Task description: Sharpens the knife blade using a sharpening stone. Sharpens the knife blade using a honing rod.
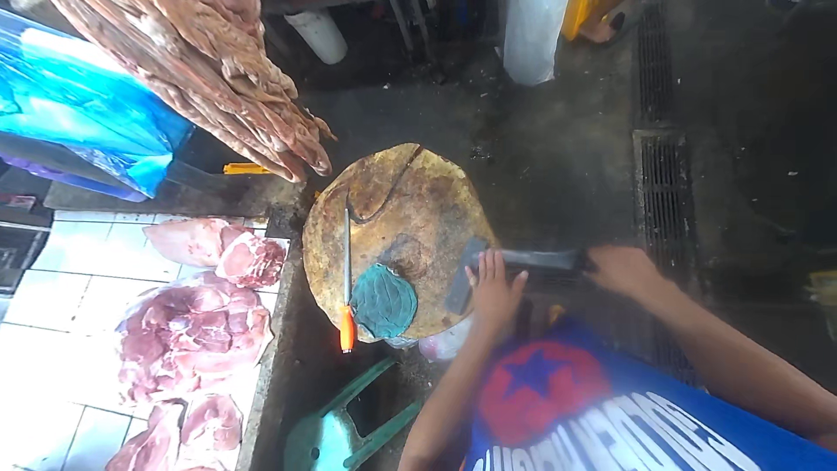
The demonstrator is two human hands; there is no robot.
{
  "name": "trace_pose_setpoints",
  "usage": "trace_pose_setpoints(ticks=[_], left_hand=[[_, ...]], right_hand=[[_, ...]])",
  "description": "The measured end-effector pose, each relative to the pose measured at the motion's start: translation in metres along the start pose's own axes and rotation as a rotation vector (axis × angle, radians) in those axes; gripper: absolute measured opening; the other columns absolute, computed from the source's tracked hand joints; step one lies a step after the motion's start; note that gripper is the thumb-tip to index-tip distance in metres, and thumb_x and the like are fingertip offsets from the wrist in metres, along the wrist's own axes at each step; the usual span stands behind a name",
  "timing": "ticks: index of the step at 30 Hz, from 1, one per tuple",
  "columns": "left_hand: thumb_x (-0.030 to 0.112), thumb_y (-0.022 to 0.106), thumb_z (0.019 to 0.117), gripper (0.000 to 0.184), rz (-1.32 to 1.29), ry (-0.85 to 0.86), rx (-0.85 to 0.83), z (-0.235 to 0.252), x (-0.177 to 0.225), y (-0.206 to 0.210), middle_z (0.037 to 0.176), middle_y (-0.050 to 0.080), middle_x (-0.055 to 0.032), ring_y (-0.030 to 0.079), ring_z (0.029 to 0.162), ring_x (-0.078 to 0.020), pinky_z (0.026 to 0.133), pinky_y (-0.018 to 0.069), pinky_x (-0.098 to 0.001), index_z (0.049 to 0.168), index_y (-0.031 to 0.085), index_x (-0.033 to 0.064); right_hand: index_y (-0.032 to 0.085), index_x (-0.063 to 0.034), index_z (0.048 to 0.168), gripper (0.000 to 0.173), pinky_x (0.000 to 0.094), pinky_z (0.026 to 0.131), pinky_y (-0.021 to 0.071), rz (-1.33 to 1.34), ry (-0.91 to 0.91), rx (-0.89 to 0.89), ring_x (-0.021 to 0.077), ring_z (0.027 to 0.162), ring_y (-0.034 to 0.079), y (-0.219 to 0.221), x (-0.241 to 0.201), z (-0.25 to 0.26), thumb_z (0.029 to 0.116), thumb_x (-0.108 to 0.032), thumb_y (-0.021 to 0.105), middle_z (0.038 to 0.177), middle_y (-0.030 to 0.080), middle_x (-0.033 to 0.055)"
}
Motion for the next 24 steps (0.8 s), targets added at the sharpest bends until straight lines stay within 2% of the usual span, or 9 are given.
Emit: trace_pose_setpoints(ticks=[3, 5, 7, 11, 13, 15, 18, 20, 24], left_hand=[[0.074, 0.031, 0.0985, 0.090, 0.063, -0.094, 0.022, -0.058, -0.023, -0.001, 0.165, 0.037, -0.0137, 0.025, 0.157, -0.0318, 0.125, 0.0048, -0.0659, 0.159, 0.037, 0.0075], [0.076, 0.030, 0.0976, 0.094, 0.088, -0.124, -0.021, -0.067, -0.026, -0.005, 0.165, 0.036, -0.0161, 0.024, 0.156, -0.0342, 0.125, 0.0027, -0.0663, 0.159, 0.036, 0.0048], [0.074, 0.032, 0.0988, 0.091, 0.063, -0.088, -0.029, -0.042, -0.011, -0.008, 0.164, 0.037, -0.0169, 0.024, 0.157, -0.0350, 0.125, 0.0023, -0.0666, 0.158, 0.039, 0.0049], [0.071, 0.034, 0.1008, 0.081, 0.056, 0.005, -0.023, 0.012, -0.002, -0.010, 0.166, 0.034, -0.0086, 0.019, 0.158, -0.0271, 0.127, 0.0053, -0.0614, 0.159, 0.039, 0.0135], [0.072, 0.035, 0.1000, 0.081, 0.069, -0.048, 0.005, 0.002, -0.041, -0.023, 0.163, 0.040, -0.0083, 0.027, 0.156, -0.0265, 0.128, 0.0118, -0.0591, 0.156, 0.044, 0.0135], [0.068, 0.036, 0.1014, 0.078, 0.074, -0.146, 0.008, -0.029, -0.109, -0.035, 0.163, 0.041, -0.0095, 0.030, 0.155, -0.0276, 0.128, 0.0153, -0.0577, 0.156, 0.043, 0.0129], [0.065, 0.033, 0.1034, 0.079, 0.074, -0.216, -0.009, -0.075, -0.178, -0.051, 0.163, 0.040, -0.0146, 0.028, 0.155, -0.0321, 0.127, 0.0097, -0.0630, 0.156, 0.042, 0.0073], [0.065, 0.033, 0.1035, 0.081, 0.085, -0.193, -0.034, -0.072, -0.165, -0.058, 0.162, 0.040, -0.0177, 0.027, 0.155, -0.0345, 0.127, 0.0065, -0.0636, 0.155, 0.043, 0.0035], [0.066, 0.044, 0.0999, 0.085, 0.055, -0.023, -0.043, -0.013, -0.049, -0.030, 0.164, 0.035, -0.0182, 0.021, 0.157, -0.0340, 0.127, 0.0071, -0.0613, 0.157, 0.039, 0.0036]], right_hand=[[0.071, -0.0104, 0.114, 0.034, 0.0652, 0.090, 0.0529, -0.023, -0.142, -0.151, 0.0394, 0.109, 0.068, 0.008, -0.030, 0.007, 0.0966, -0.040, 0.067, 0.114, 0.072, 0.0164], [0.071, -0.0118, 0.111, 0.031, 0.0643, 0.088, 0.0532, -0.007, -0.181, -0.179, 0.0379, 0.106, 0.069, 0.011, -0.035, 0.013, 0.0961, -0.039, 0.069, 0.109, 0.072, 0.0150], [0.073, -0.0124, 0.109, 0.028, 0.0667, 0.086, 0.0532, 0.029, -0.148, -0.136, 0.0393, 0.103, 0.070, 0.000, -0.016, 0.018, 0.0946, -0.037, 0.072, 0.105, 0.074, 0.0155], [0.074, -0.0160, 0.099, 0.032, 0.0659, 0.078, 0.0550, -0.029, -0.031, -0.056, 0.0370, 0.094, 0.072, -0.007, 0.014, 0.042, 0.0897, -0.047, 0.072, 0.094, 0.074, 0.0127], [0.075, -0.0153, 0.098, 0.038, 0.0676, 0.078, 0.0548, -0.010, -0.044, -0.110, 0.0378, 0.095, 0.071, 0.005, -0.030, 0.053, 0.0866, -0.052, 0.072, 0.095, 0.074, 0.0135], [0.074, -0.0141, 0.096, 0.038, 0.0686, 0.075, 0.0543, 0.055, -0.110, -0.156, 0.0387, 0.092, 0.071, 0.023, -0.106, 0.051, 0.0841, -0.050, 0.072, 0.094, 0.073, 0.0143], [0.072, -0.0090, 0.106, 0.032, 0.0696, 0.082, 0.0533, 0.122, -0.247, -0.249, 0.0423, 0.102, 0.069, 0.044, -0.189, 0.037, 0.0916, -0.038, 0.068, 0.105, 0.072, 0.0186], [0.071, -0.0082, 0.109, 0.030, 0.0690, 0.084, 0.0530, 0.133, -0.286, -0.256, 0.0423, 0.104, 0.069, 0.044, -0.180, 0.035, 0.0938, -0.034, 0.068, 0.107, 0.072, 0.0196], [0.072, -0.0079, 0.109, 0.030, 0.0708, 0.084, 0.0517, 0.111, -0.092, -0.160, 0.0448, 0.103, 0.069, 0.013, -0.054, 0.026, 0.0947, -0.035, 0.070, 0.104, 0.073, 0.0216]])
Point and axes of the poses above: each hand's wrist, its own z-axis towards the middle knuckle, its own y-axis out of the palm, x = y × z, the point moved 5 cm from there along z, towards the middle knuckle
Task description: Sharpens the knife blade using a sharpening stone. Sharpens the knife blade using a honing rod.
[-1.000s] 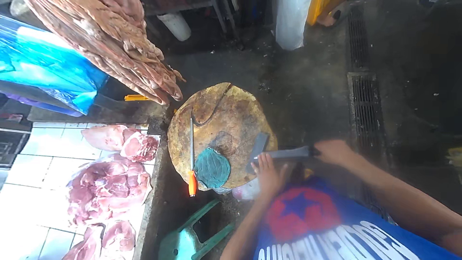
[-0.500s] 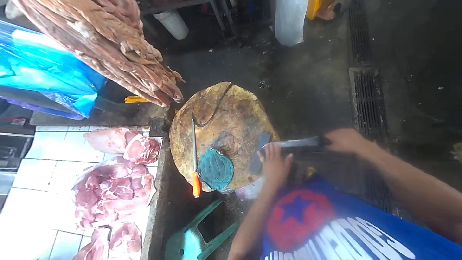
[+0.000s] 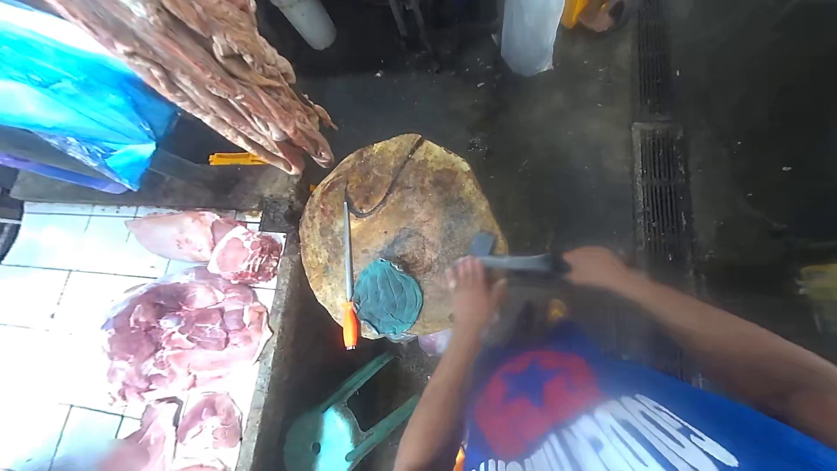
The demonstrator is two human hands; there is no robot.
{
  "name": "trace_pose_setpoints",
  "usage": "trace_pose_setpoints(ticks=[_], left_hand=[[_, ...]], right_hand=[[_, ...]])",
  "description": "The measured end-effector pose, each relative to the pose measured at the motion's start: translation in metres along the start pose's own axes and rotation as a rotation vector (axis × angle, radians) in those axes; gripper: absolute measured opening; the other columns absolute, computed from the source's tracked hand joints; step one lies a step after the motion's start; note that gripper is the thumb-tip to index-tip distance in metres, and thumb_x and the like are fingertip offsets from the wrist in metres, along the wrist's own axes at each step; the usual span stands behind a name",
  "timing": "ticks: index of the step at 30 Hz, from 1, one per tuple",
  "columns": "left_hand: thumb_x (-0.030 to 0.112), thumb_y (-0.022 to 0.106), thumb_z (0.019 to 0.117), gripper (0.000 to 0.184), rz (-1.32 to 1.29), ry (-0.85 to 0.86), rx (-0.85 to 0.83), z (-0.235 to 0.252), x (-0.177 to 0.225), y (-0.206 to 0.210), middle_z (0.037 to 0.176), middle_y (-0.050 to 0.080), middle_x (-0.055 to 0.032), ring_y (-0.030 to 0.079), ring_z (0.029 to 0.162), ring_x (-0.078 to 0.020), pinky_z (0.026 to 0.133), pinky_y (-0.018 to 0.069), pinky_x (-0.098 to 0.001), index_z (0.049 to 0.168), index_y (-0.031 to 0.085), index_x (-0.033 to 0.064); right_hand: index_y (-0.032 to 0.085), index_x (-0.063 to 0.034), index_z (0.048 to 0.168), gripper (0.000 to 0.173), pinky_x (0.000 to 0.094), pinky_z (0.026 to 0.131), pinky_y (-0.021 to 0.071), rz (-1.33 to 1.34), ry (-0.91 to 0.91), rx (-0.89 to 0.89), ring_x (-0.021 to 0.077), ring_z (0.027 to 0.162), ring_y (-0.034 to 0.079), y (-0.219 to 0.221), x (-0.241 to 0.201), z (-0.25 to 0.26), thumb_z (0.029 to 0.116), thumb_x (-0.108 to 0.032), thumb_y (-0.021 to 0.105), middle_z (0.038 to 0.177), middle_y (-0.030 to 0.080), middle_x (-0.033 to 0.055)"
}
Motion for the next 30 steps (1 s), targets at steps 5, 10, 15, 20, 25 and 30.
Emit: trace_pose_setpoints(ticks=[5, 10, 15, 20, 25, 30], left_hand=[[0.070, 0.032, 0.1013, 0.084, 0.040, 0.091, 0.058, 0.036, 0.007, 0.021, 0.168, 0.031, -0.0105, 0.019, 0.158, -0.0290, 0.127, 0.0068, -0.0637, 0.160, 0.035, 0.0103], [0.061, 0.031, 0.1059, 0.074, 0.064, -0.093, 0.028, -0.031, -0.143, -0.008, 0.166, 0.034, -0.0125, 0.024, 0.157, -0.0288, 0.127, 0.0115, -0.0626, 0.158, 0.039, 0.0083], [0.064, 0.042, 0.1014, 0.085, 0.021, -0.084, 0.033, -0.022, -0.064, -0.011, 0.166, 0.031, -0.0203, 0.020, 0.158, -0.0341, 0.127, 0.0060, -0.0624, 0.159, 0.034, 0.0014], [0.069, 0.036, 0.1009, 0.083, -0.002, 0.109, 0.058, 0.027, 0.037, 0.022, 0.167, 0.032, -0.0101, 0.018, 0.158, -0.0296, 0.127, 0.0063, -0.0629, 0.160, 0.036, 0.0112], [0.066, 0.036, 0.1027, 0.078, 0.018, -0.135, 0.068, -0.017, -0.094, -0.004, 0.164, 0.039, -0.0118, 0.027, 0.156, -0.0294, 0.126, 0.0144, -0.0623, 0.156, 0.042, 0.0104], [0.065, 0.038, 0.1022, 0.083, -0.031, -0.205, -0.036, -0.044, -0.098, -0.020, 0.166, 0.032, -0.0178, 0.019, 0.158, -0.0321, 0.127, 0.0062, -0.0631, 0.157, 0.038, 0.0032]], right_hand=[[0.073, -0.0128, 0.101, 0.038, 0.0683, 0.075, 0.0537, -0.089, 0.151, 0.127, 0.0422, 0.094, 0.071, -0.004, 0.027, 0.013, 0.0883, -0.048, 0.072, 0.095, 0.073, 0.0180], [0.072, -0.0104, 0.099, 0.030, 0.0673, 0.076, 0.0549, 0.056, -0.047, -0.038, 0.0399, 0.093, 0.071, 0.063, -0.131, 0.026, 0.0883, -0.039, 0.070, 0.096, 0.073, 0.0162], [0.072, -0.0094, 0.107, 0.032, 0.0696, 0.081, 0.0528, 0.045, -0.074, -0.066, 0.0422, 0.100, 0.069, 0.029, -0.065, 0.010, 0.0944, -0.039, 0.070, 0.102, 0.072, 0.0192], [0.074, -0.0099, 0.102, 0.035, 0.0709, 0.081, 0.0522, -0.056, 0.127, 0.092, 0.0437, 0.099, 0.070, -0.008, 0.054, 0.003, 0.0904, -0.043, 0.074, 0.099, 0.073, 0.0198], [0.074, -0.0130, 0.093, 0.034, 0.0681, 0.075, 0.0541, -0.006, -0.003, 0.011, 0.0389, 0.092, 0.071, 0.032, -0.091, 0.032, 0.0832, -0.045, 0.074, 0.093, 0.073, 0.0148], [0.072, -0.0104, 0.107, 0.031, 0.0694, 0.084, 0.0533, 0.035, -0.150, -0.079, 0.0415, 0.102, 0.070, 0.043, -0.100, 0.023, 0.0924, -0.038, 0.071, 0.104, 0.073, 0.0182]])
Point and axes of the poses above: each hand's wrist, its own z-axis towards the middle knuckle, its own y-axis out of the palm, x = y × z, the point moved 5 cm from there along z, towards the middle knuckle
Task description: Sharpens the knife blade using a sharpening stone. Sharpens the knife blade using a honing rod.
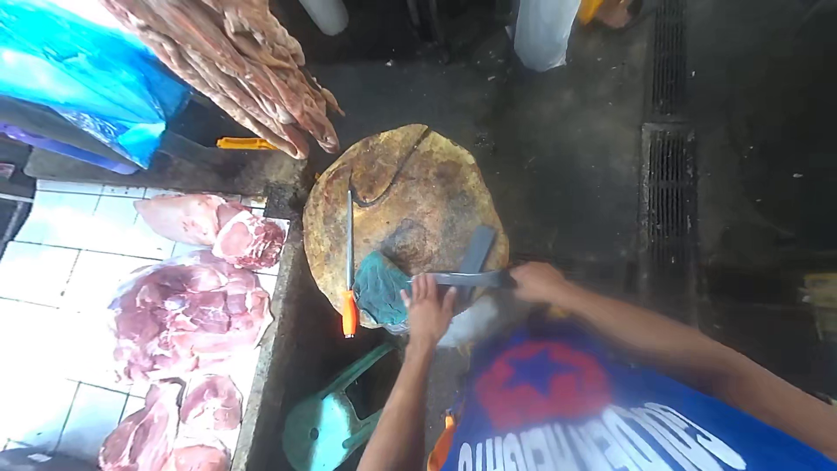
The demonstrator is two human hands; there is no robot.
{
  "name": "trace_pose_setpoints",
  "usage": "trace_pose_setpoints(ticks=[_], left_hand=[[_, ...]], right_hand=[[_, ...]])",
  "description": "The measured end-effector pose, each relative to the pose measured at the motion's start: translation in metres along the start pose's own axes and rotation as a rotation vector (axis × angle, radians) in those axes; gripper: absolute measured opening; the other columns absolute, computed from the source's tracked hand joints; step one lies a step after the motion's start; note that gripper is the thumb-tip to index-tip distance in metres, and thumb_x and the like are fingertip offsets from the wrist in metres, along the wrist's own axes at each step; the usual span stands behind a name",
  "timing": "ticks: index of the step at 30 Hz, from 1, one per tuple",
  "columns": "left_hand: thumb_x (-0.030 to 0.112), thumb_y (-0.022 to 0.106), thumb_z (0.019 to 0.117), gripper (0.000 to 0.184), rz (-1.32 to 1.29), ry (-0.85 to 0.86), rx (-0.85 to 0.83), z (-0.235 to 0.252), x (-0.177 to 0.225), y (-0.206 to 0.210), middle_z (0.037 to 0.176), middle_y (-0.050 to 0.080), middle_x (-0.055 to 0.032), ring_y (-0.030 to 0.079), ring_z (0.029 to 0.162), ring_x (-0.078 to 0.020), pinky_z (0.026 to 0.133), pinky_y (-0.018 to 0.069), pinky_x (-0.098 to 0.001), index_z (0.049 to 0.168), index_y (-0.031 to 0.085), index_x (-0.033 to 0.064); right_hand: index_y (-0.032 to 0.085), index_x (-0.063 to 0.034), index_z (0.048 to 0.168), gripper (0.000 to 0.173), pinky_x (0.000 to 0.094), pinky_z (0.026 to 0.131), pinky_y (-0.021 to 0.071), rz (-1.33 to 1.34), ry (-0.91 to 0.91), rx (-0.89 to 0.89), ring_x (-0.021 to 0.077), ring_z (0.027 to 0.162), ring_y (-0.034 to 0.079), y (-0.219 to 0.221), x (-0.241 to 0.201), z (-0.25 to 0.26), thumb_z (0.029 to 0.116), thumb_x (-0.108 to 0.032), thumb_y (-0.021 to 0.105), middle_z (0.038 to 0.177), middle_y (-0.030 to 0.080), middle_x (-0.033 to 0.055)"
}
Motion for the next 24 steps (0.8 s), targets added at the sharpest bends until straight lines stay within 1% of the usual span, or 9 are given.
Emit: trace_pose_setpoints(ticks=[2, 4, 6, 9, 12, 15, 19, 21, 24], left_hand=[[0.066, 0.044, 0.1005, 0.085, 0.005, 0.129, 0.003, 0.012, 0.067, 0.012, 0.165, 0.033, -0.0187, 0.020, 0.158, -0.0335, 0.127, 0.0061, -0.0628, 0.157, 0.038, 0.0031], [0.066, 0.042, 0.1006, 0.081, 0.019, 0.296, 0.043, 0.029, 0.129, 0.032, 0.166, 0.035, -0.0125, 0.021, 0.158, -0.0300, 0.126, 0.0044, -0.0643, 0.158, 0.040, 0.0088], [0.068, 0.035, 0.1018, 0.080, 0.038, 0.396, 0.053, 0.040, 0.154, 0.048, 0.168, 0.031, -0.0063, 0.017, 0.159, -0.0252, 0.126, 0.0027, -0.0638, 0.160, 0.037, 0.0137], [0.067, 0.031, 0.1035, 0.077, 0.019, 0.319, 0.021, 0.025, 0.121, 0.039, 0.169, 0.030, -0.0044, 0.015, 0.159, -0.0227, 0.128, 0.0034, -0.0613, 0.161, 0.036, 0.0148], [0.075, 0.029, 0.0990, 0.089, 0.025, 0.176, -0.071, -0.007, 0.076, 0.033, 0.168, 0.030, -0.0097, 0.015, 0.159, -0.0267, 0.128, 0.0006, -0.0612, 0.161, 0.034, 0.0101], [0.075, 0.030, 0.0987, 0.091, 0.049, 0.260, -0.126, 0.004, 0.104, 0.032, 0.169, 0.027, -0.0115, 0.012, 0.160, -0.0287, 0.126, -0.0023, -0.0632, 0.161, 0.033, 0.0094], [0.073, 0.029, 0.1004, 0.085, 0.038, 0.498, -0.047, 0.043, 0.146, 0.046, 0.171, 0.025, -0.0049, 0.010, 0.160, -0.0227, 0.127, -0.0027, -0.0634, 0.162, 0.032, 0.0142], [0.073, 0.028, 0.1004, 0.085, 0.020, 0.450, -0.042, 0.033, 0.129, 0.041, 0.171, 0.025, -0.0037, 0.010, 0.160, -0.0214, 0.128, -0.0019, -0.0616, 0.162, 0.032, 0.0148], [0.077, 0.028, 0.0975, 0.093, 0.033, 0.292, -0.128, -0.002, 0.104, 0.033, 0.169, 0.028, -0.0101, 0.014, 0.160, -0.0275, 0.127, -0.0004, -0.0625, 0.162, 0.032, 0.0097]], right_hand=[[0.071, -0.0083, 0.111, 0.038, 0.0718, 0.085, 0.0518, -0.011, 0.097, 0.070, 0.0453, 0.105, 0.069, -0.011, 0.064, -0.032, 0.0940, -0.042, 0.068, 0.107, 0.072, 0.0222], [0.070, -0.0057, 0.114, 0.044, 0.0731, 0.088, 0.0503, -0.019, 0.245, 0.132, 0.0474, 0.108, 0.067, -0.020, 0.127, -0.064, 0.0953, -0.045, 0.066, 0.109, 0.071, 0.0247], [0.069, -0.0042, 0.113, 0.046, 0.0715, 0.087, 0.0503, -0.022, 0.342, 0.157, 0.0475, 0.107, 0.067, -0.023, 0.146, -0.085, 0.0958, -0.046, 0.065, 0.109, 0.071, 0.0252], [0.068, -0.0027, 0.115, 0.046, 0.0715, 0.089, 0.0507, -0.018, 0.278, 0.108, 0.0475, 0.109, 0.067, -0.016, 0.102, -0.083, 0.0964, -0.045, 0.064, 0.111, 0.070, 0.0256], [0.068, -0.0059, 0.116, 0.048, 0.0707, 0.089, 0.0505, 0.005, 0.191, 0.034, 0.0455, 0.110, 0.066, 0.004, 0.073, -0.068, 0.0944, -0.048, 0.065, 0.113, 0.070, 0.0235], [0.068, -0.0051, 0.118, 0.053, 0.0700, 0.090, 0.0507, 0.085, 0.288, 0.071, 0.0454, 0.110, 0.067, 0.016, 0.094, -0.088, 0.0947, -0.053, 0.064, 0.113, 0.071, 0.0239], [0.062, -0.0020, 0.129, 0.059, 0.0661, 0.094, 0.0513, 0.115, 0.473, 0.102, 0.0433, 0.116, 0.066, 0.018, 0.104, -0.122, 0.0994, -0.053, 0.059, 0.124, 0.067, 0.0237], [0.063, -0.0018, 0.126, 0.057, 0.0664, 0.092, 0.0519, 0.103, 0.413, 0.089, 0.0440, 0.114, 0.066, 0.013, 0.088, -0.120, 0.0985, -0.052, 0.060, 0.121, 0.068, 0.0235], [0.066, -0.0050, 0.120, 0.056, 0.0672, 0.090, 0.0521, 0.056, 0.308, 0.049, 0.0440, 0.110, 0.067, 0.009, 0.080, -0.112, 0.0951, -0.055, 0.065, 0.115, 0.070, 0.0223]])
Point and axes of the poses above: each hand's wrist, its own z-axis towards the middle knuckle, its own y-axis out of the palm, x = y × z, the point moved 5 cm from there along z, towards the middle knuckle
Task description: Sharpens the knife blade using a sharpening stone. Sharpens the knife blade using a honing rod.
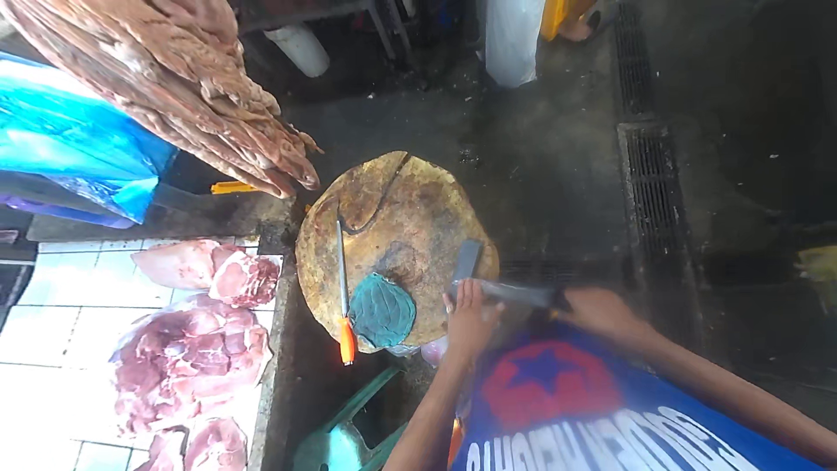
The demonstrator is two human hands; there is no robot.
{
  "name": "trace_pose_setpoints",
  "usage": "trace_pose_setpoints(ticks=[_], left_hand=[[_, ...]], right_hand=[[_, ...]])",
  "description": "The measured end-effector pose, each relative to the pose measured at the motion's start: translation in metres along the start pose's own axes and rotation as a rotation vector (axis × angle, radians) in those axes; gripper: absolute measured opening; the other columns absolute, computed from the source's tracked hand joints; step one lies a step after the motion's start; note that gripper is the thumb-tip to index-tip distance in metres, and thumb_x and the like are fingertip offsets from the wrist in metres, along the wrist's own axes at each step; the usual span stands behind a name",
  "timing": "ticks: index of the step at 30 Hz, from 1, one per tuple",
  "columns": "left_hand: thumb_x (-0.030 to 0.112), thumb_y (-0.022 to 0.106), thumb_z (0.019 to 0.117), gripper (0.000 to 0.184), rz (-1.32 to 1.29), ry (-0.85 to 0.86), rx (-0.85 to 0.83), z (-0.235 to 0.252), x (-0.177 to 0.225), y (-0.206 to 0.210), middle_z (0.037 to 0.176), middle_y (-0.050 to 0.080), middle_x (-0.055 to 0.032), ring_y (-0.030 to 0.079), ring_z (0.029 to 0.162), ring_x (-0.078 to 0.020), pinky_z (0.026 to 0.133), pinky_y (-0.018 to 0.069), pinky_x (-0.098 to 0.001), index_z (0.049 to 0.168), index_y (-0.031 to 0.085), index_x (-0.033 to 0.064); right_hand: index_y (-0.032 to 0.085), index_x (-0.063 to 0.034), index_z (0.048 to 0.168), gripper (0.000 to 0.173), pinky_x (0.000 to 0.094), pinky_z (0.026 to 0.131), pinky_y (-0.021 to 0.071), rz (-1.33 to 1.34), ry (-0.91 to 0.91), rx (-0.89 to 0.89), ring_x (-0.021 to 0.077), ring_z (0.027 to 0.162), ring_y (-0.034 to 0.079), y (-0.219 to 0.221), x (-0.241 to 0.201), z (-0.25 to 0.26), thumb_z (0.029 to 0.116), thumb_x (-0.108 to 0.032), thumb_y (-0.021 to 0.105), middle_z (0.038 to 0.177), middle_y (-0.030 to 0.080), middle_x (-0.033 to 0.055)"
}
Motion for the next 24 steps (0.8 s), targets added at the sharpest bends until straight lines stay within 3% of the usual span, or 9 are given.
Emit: trace_pose_setpoints(ticks=[2, 6, 12, 17, 19, 22, 24], left_hand=[[0.078, 0.030, 0.0971, 0.093, -0.011, -0.008, -0.025, 0.006, 0.013, -0.003, 0.168, 0.030, -0.0124, 0.015, 0.159, -0.0297, 0.127, 0.0002, -0.0630, 0.160, 0.035, 0.0089], [0.072, 0.030, 0.1006, 0.085, -0.020, 0.106, 0.044, 0.053, 0.030, -0.003, 0.170, 0.026, -0.0062, 0.012, 0.160, -0.0238, 0.127, -0.0014, -0.0629, 0.162, 0.032, 0.0134], [0.080, 0.032, 0.0944, 0.100, 0.017, -0.068, 0.068, 0.000, 0.024, 0.011, 0.167, 0.029, -0.0166, 0.016, 0.159, -0.0333, 0.126, 0.0014, -0.0638, 0.161, 0.032, 0.0054], [0.075, 0.033, 0.0983, 0.089, 0.005, 0.004, 0.171, 0.060, 0.045, 0.008, 0.171, 0.022, -0.0078, 0.009, 0.160, -0.0258, 0.126, -0.0012, -0.0635, 0.163, 0.029, 0.0134], [0.076, 0.032, 0.0979, 0.090, 0.000, -0.047, 0.189, 0.039, 0.034, 0.015, 0.171, 0.024, -0.0075, 0.010, 0.160, -0.0260, 0.127, 0.0004, -0.0631, 0.163, 0.029, 0.0135], [0.080, 0.035, 0.0938, 0.099, 0.028, -0.148, 0.210, -0.007, 0.021, 0.022, 0.166, 0.034, -0.0157, 0.022, 0.157, -0.0338, 0.126, 0.0046, -0.0645, 0.160, 0.034, 0.0064], [0.080, 0.037, 0.0931, 0.101, 0.002, -0.169, 0.173, 0.003, 0.034, 0.015, 0.165, 0.033, -0.0186, 0.020, 0.157, -0.0358, 0.126, 0.0034, -0.0639, 0.159, 0.035, 0.0045]], right_hand=[[0.066, -0.0056, 0.121, 0.056, 0.0676, 0.091, 0.0516, 0.016, 0.037, 0.005, 0.0437, 0.111, 0.067, -0.003, 0.010, -0.005, 0.0951, -0.056, 0.065, 0.115, 0.070, 0.0223], [0.062, -0.0032, 0.127, 0.056, 0.0669, 0.091, 0.0516, 0.050, 0.141, 0.055, 0.0450, 0.113, 0.066, -0.012, 0.017, -0.010, 0.0988, -0.052, 0.061, 0.119, 0.068, 0.0244], [0.067, -0.0044, 0.120, 0.048, 0.0699, 0.092, 0.0502, -0.091, -0.085, 0.088, 0.0458, 0.112, 0.066, -0.030, 0.020, 0.020, 0.0974, -0.046, 0.067, 0.120, 0.069, 0.0231], [0.069, -0.0098, 0.120, 0.041, 0.0664, 0.084, 0.0542, -0.115, -0.024, 0.266, 0.0422, 0.103, 0.069, -0.065, 0.050, 0.043, 0.0959, -0.043, 0.071, 0.116, 0.071, 0.0175], [0.070, -0.0092, 0.118, 0.040, 0.0656, 0.086, 0.0543, -0.157, -0.104, 0.207, 0.0408, 0.105, 0.070, -0.062, 0.039, 0.053, 0.0946, -0.041, 0.072, 0.113, 0.072, 0.0171], [0.071, -0.0123, 0.115, 0.032, 0.0658, 0.089, 0.0530, -0.196, -0.240, 0.074, 0.0390, 0.108, 0.069, -0.049, 0.020, 0.070, 0.0952, -0.038, 0.070, 0.112, 0.073, 0.0154], [0.072, -0.0135, 0.113, 0.028, 0.0656, 0.087, 0.0536, -0.186, -0.236, 0.087, 0.0384, 0.106, 0.070, -0.058, 0.027, 0.073, 0.0947, -0.035, 0.071, 0.109, 0.073, 0.0148]])
Point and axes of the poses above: each hand's wrist, its own z-axis towards the middle knuckle, its own y-axis out of the palm, x = y × z, the point moved 5 cm from there along z, towards the middle knuckle
